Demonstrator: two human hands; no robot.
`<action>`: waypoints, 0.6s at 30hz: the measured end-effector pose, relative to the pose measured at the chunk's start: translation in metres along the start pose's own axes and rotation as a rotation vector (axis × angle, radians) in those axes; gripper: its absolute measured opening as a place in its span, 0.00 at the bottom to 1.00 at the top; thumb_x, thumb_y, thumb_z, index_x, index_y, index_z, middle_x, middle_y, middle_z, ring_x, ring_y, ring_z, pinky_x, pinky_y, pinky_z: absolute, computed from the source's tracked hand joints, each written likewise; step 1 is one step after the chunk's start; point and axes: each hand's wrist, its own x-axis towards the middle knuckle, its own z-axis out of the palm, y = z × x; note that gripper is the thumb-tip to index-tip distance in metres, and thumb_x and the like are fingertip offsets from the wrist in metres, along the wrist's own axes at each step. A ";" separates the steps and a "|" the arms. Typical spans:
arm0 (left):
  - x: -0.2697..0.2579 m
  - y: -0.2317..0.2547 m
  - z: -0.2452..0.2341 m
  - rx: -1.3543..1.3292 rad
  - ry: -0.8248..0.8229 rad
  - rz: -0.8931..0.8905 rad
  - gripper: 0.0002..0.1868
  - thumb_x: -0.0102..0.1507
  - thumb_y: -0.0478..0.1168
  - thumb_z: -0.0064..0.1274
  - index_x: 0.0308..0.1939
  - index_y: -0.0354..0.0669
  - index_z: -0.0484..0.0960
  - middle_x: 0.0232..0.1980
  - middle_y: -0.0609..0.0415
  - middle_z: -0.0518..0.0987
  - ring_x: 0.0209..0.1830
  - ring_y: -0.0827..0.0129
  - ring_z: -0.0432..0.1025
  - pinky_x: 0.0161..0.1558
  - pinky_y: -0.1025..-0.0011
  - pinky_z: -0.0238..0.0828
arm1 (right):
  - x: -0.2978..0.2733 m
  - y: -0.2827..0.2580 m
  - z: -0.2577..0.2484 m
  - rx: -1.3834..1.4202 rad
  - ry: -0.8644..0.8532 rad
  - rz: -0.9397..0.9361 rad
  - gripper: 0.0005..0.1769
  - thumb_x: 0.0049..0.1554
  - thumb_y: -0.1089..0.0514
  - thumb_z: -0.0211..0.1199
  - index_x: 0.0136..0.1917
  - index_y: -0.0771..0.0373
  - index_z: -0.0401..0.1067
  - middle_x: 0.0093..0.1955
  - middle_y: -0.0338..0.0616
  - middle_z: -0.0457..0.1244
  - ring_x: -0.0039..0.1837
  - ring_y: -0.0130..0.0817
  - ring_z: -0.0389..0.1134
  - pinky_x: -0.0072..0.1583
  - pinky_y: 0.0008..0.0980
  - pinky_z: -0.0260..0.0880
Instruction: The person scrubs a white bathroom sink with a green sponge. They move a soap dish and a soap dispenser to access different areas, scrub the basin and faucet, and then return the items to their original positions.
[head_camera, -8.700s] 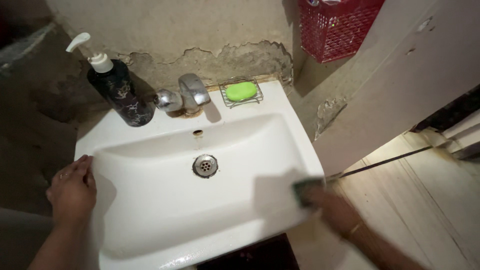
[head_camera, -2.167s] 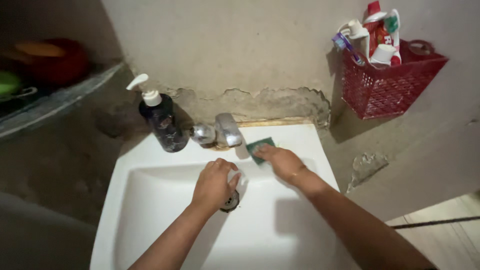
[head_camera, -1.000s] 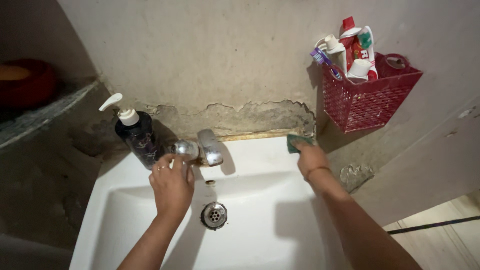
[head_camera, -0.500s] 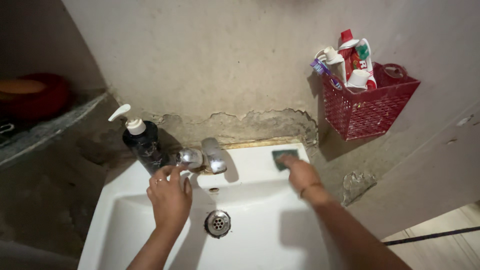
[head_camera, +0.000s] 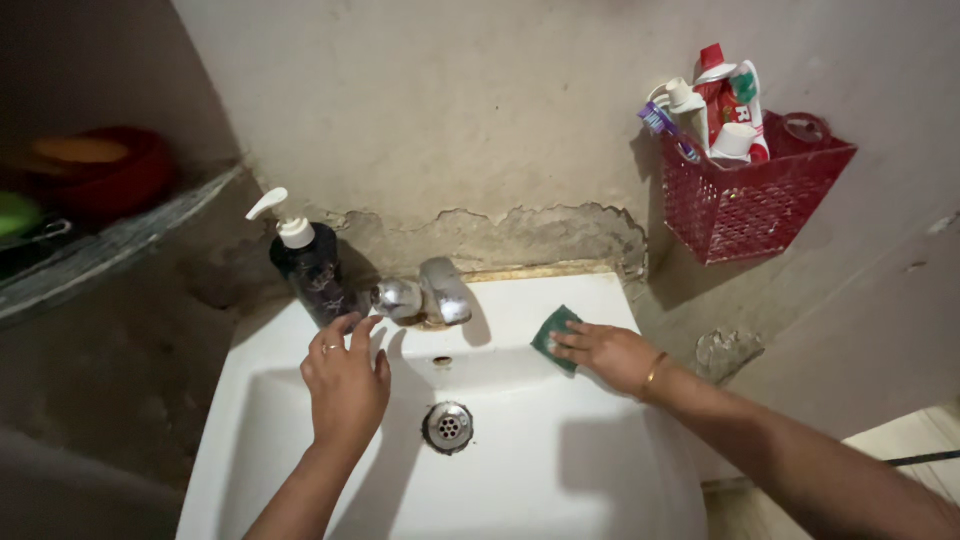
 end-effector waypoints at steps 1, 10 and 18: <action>0.000 0.000 -0.002 -0.006 -0.008 0.001 0.29 0.56 0.37 0.60 0.63 0.52 0.76 0.67 0.51 0.70 0.68 0.52 0.61 0.64 0.48 0.55 | 0.005 -0.003 0.002 -0.008 0.050 -0.057 0.30 0.53 0.66 0.59 0.69 0.55 0.70 0.74 0.38 0.60 0.75 0.43 0.58 0.70 0.40 0.61; 0.005 0.011 -0.003 -0.038 0.018 0.064 0.27 0.57 0.38 0.61 0.61 0.50 0.76 0.66 0.50 0.70 0.68 0.52 0.62 0.64 0.49 0.57 | 0.071 -0.053 0.034 0.007 0.050 -0.101 0.25 0.59 0.64 0.58 0.70 0.61 0.69 0.71 0.43 0.62 0.77 0.47 0.58 0.72 0.40 0.61; -0.005 -0.004 -0.011 -0.007 -0.036 0.015 0.27 0.57 0.38 0.60 0.61 0.53 0.77 0.66 0.51 0.70 0.67 0.52 0.61 0.63 0.49 0.56 | 0.005 0.003 0.005 -0.167 -0.076 -0.127 0.31 0.52 0.65 0.58 0.71 0.62 0.66 0.74 0.41 0.59 0.76 0.46 0.57 0.72 0.38 0.58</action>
